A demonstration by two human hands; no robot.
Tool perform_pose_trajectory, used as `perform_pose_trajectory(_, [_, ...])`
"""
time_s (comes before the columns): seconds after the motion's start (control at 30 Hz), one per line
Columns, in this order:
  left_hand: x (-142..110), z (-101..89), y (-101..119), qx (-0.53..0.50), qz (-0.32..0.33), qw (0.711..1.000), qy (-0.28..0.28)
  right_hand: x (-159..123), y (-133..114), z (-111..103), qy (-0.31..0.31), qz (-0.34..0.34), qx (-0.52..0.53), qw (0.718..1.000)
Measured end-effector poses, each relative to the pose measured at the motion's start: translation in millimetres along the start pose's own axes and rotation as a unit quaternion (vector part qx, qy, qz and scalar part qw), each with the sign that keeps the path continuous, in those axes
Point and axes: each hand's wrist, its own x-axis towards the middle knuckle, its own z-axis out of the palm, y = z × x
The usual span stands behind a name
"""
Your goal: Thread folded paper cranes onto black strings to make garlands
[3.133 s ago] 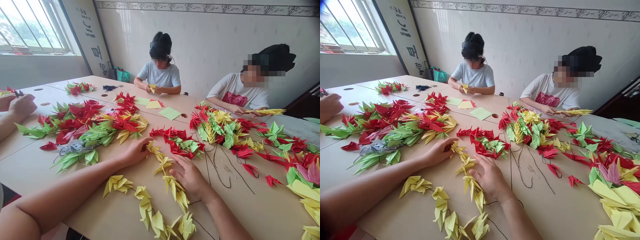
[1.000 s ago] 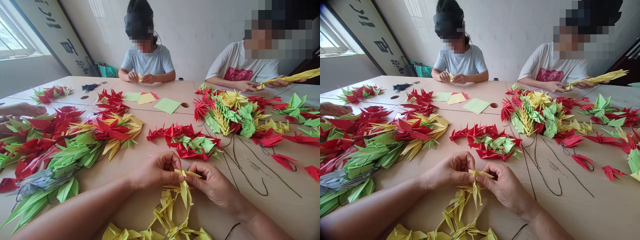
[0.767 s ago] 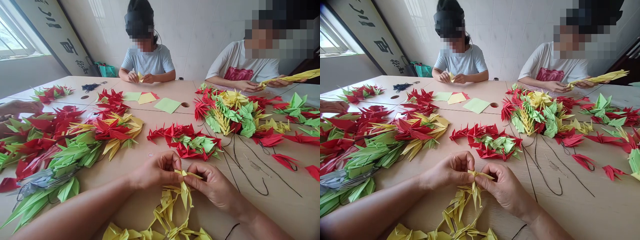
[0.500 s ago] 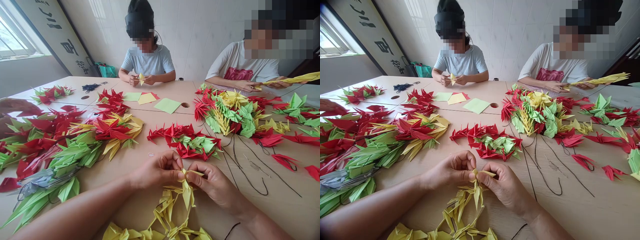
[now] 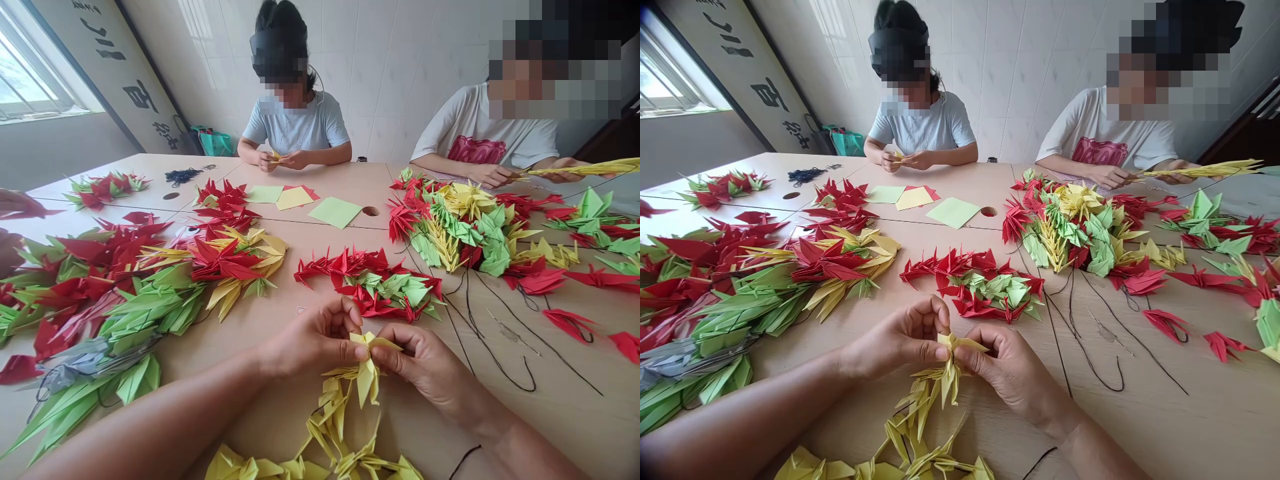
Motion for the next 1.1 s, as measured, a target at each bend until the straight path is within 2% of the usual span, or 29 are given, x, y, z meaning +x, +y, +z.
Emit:
perform_pose_trajectory(0.1, [-0.3,1.7,0.4,0.004,-0.015,1.0,-0.009,-0.8,-0.2,0.3,0.007,-0.001,-0.012,1.0])
perform_pose_trajectory(0.23, [0.1,3.2,3.8,-0.008,-0.027,0.999,0.017,-2.0,-0.5,1.3,0.006,0.001,-0.01,1.0])
perform_pose_trajectory(0.43, [0.6,-2.3,5.0,0.019,0.037,0.997,0.071,-2.9,0.7,0.5,0.033,0.035,0.116,0.992])
perform_pose_trajectory(0.5, [0.2,-2.7,3.5,0.032,0.052,0.996,0.067,-3.3,0.3,0.7,0.043,0.043,0.159,0.985])
perform_pose_trajectory(0.7, [0.6,0.5,-2.2,0.006,-0.023,0.999,-0.037,-2.2,0.2,2.1,0.063,0.048,0.205,0.975])
perform_pose_trajectory(0.83, [0.1,-0.1,-1.2,-0.001,-0.051,0.998,-0.021,-1.2,1.3,1.7,0.063,0.053,0.227,0.97])
perform_pose_trajectory(0.93, [-1.1,0.0,0.6,-0.042,-0.071,0.996,-0.016,-1.5,2.3,0.9,0.067,0.052,0.23,0.97])
perform_pose_trajectory(1.1, [-0.8,3.2,1.1,-0.102,-0.09,0.99,0.036,-1.8,1.4,3.4,0.081,0.025,0.19,0.978])
